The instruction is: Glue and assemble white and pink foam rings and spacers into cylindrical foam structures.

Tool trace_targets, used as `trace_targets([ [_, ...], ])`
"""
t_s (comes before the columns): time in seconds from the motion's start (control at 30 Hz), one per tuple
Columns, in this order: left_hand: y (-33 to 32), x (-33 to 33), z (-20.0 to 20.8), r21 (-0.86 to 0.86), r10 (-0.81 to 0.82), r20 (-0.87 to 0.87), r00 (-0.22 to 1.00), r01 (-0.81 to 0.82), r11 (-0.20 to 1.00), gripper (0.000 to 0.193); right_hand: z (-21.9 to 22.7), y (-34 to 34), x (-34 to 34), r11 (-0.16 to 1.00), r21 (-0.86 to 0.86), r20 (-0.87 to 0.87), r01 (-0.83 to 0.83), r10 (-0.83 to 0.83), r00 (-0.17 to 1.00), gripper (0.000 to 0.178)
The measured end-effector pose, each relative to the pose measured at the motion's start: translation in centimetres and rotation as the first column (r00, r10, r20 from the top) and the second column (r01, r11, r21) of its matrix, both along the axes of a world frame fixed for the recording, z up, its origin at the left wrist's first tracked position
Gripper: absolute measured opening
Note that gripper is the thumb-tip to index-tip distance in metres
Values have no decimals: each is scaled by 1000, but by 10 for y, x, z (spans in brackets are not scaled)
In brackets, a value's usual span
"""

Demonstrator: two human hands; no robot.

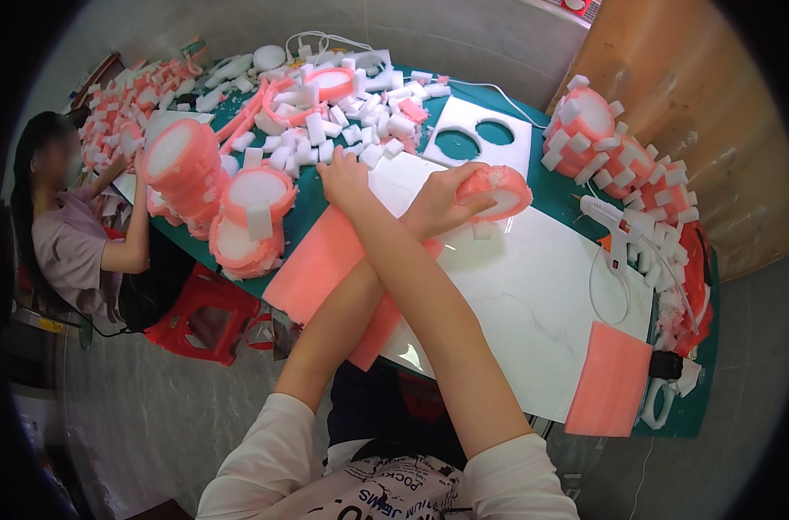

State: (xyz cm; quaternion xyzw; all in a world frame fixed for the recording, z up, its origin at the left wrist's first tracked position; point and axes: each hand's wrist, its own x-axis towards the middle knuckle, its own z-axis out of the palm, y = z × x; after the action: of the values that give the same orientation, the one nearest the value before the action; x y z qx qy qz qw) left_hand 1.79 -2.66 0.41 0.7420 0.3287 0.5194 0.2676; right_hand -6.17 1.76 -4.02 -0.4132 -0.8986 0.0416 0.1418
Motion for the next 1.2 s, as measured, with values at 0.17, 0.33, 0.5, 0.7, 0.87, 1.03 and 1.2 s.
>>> trace_targets([
  [0.17, 3, 4, -4, -19, 24, 16, 1000, -24, 1000, 41, 7, 3, 4, 999, -22, 27, -38, 39, 999, 39],
  [0.33, 0, 5, -5, -22, 50, 4, 999, -50, 999, 41, 13, 0, 3, 996, -82, -144, -20, 8, 990, 37],
  [0.5, -3, 8, -3, 4, 63, -23, 998, -63, 998, 39, 12, 6, 3, 989, -147, -589, -19, -72, 805, 31],
  [0.7, -2, 5, -5, 36, 81, -21, 997, -80, 996, 38, 29, 5, 4, 807, -544, -738, -228, -332, 587, 25],
  [0.87, -2, 7, -4, 40, 75, -17, 997, -74, 996, 38, 32, 10, 5, 690, -684, -703, -236, -538, 465, 21],
  [1.03, -3, 12, -1, 60, 72, 37, 997, -74, 995, 39, 36, 9, 13, 576, -739, -671, -349, -674, 309, 22],
  [1.2, -5, 8, 2, -7, 43, -68, 997, -44, 999, 42, 74, -22, 26, 648, -627, -777, -432, -481, 406, 24],
])
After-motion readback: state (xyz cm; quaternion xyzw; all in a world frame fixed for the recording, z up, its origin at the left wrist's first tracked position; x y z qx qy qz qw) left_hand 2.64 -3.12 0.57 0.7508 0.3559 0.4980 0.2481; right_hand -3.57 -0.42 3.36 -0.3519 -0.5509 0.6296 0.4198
